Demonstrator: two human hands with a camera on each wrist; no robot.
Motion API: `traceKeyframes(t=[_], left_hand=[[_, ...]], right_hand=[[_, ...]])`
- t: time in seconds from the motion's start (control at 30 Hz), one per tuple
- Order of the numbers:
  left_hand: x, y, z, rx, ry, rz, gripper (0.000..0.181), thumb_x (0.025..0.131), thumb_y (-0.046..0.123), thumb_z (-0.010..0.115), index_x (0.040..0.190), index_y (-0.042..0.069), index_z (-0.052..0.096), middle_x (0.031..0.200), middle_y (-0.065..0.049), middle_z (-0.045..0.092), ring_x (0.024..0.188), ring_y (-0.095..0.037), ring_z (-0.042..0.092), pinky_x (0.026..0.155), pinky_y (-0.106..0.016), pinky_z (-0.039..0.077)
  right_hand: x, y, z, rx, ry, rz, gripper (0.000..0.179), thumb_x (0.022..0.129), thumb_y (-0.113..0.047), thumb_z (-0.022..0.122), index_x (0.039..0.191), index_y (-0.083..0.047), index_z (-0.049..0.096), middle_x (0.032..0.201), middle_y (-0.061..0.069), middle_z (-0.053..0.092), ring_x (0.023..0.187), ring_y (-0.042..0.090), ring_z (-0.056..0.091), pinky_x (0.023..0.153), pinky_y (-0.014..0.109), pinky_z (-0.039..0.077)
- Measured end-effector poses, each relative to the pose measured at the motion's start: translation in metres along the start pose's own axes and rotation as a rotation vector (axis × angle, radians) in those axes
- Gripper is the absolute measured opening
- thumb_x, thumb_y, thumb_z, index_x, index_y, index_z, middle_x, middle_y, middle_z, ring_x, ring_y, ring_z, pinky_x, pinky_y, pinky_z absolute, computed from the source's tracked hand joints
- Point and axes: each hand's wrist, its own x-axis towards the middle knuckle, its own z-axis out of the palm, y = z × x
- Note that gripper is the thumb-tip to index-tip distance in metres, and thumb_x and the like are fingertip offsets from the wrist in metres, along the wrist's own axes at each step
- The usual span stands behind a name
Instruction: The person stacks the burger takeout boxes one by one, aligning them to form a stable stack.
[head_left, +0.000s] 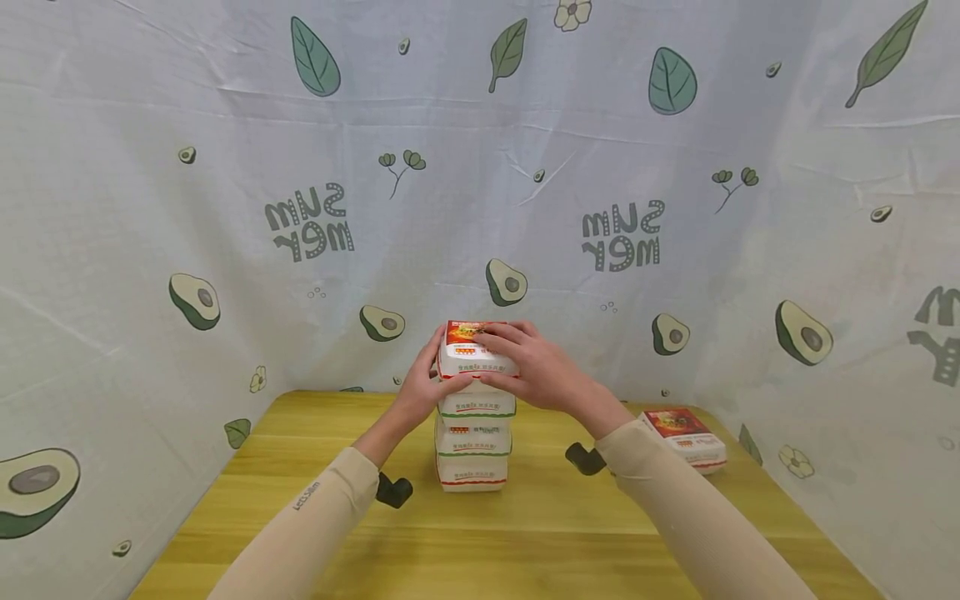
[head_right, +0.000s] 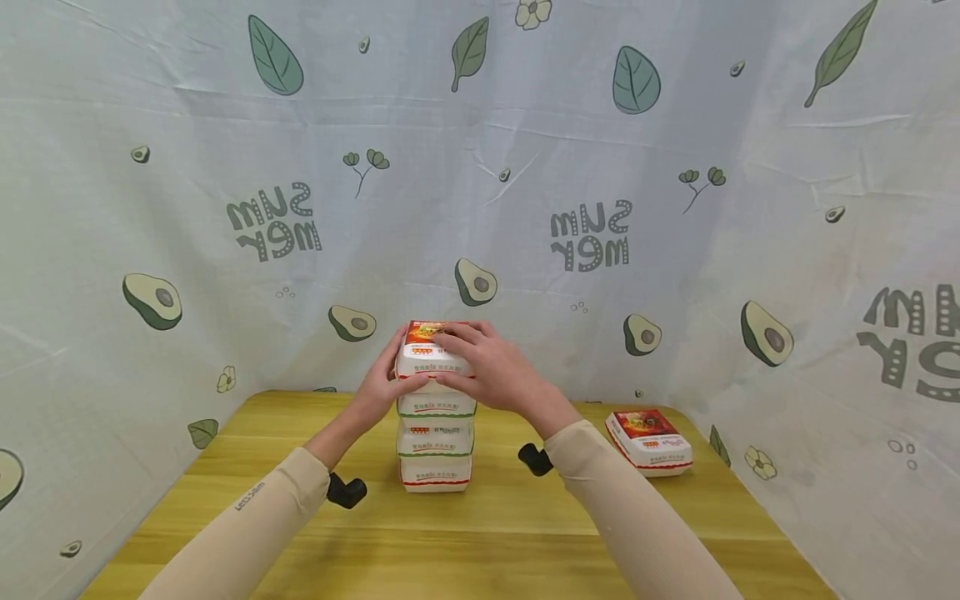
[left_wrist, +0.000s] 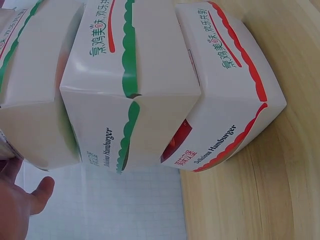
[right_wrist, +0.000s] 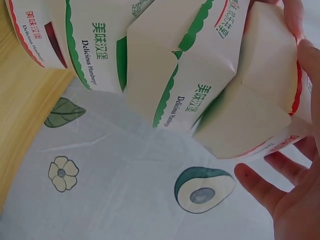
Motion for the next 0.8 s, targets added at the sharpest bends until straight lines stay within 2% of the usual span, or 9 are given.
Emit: traceKeyframes(t=[0.2,0.5,0.67,0.8], left_hand=[[0.0,0.001,0.001,0.006,0.004,-0.005,0.094,0.093,0.029,0.07,0.163,0.026,0.009,0.16,-0.01,0.027,0.124,-0.036,0.047,0.089,-0.034,0.052],[0.0,0.001,-0.001,0.004,-0.006,-0.009,0.091,0.095,0.021,0.067,0.163,0.027,0.007,0.16,-0.011,0.027,0.132,-0.034,0.043,0.101,-0.048,0.047],[0.001,0.005,-0.002,0.013,-0.025,-0.034,0.093,0.095,0.017,0.066,0.164,0.022,0.004,0.158,-0.017,0.027,0.132,-0.034,0.044,0.098,-0.041,0.048],[-0.005,0.022,-0.002,0.002,-0.039,-0.049,0.091,0.096,0.015,0.066,0.163,0.016,0.004,0.154,-0.021,0.029,0.124,-0.035,0.049,0.092,-0.036,0.051]], right_hand=[[-0.004,0.001,-0.005,0.022,-0.002,0.049,0.06,0.093,-0.041,0.071,0.147,-0.024,0.052,0.155,0.002,0.046,0.134,0.026,0.04,0.098,0.048,0.051],[-0.017,0.012,-0.013,0.019,0.001,0.123,0.06,0.096,-0.039,0.068,0.149,-0.02,0.05,0.154,0.003,0.046,0.135,0.025,0.041,0.102,0.051,0.049],[-0.025,0.018,-0.019,0.039,0.011,0.175,0.06,0.096,-0.039,0.067,0.15,-0.02,0.049,0.152,0.005,0.048,0.135,0.026,0.042,0.103,0.054,0.047],[-0.032,0.024,-0.021,0.046,0.015,0.204,0.058,0.097,-0.038,0.066,0.15,-0.022,0.048,0.153,0.004,0.047,0.137,0.026,0.041,0.105,0.057,0.045]])
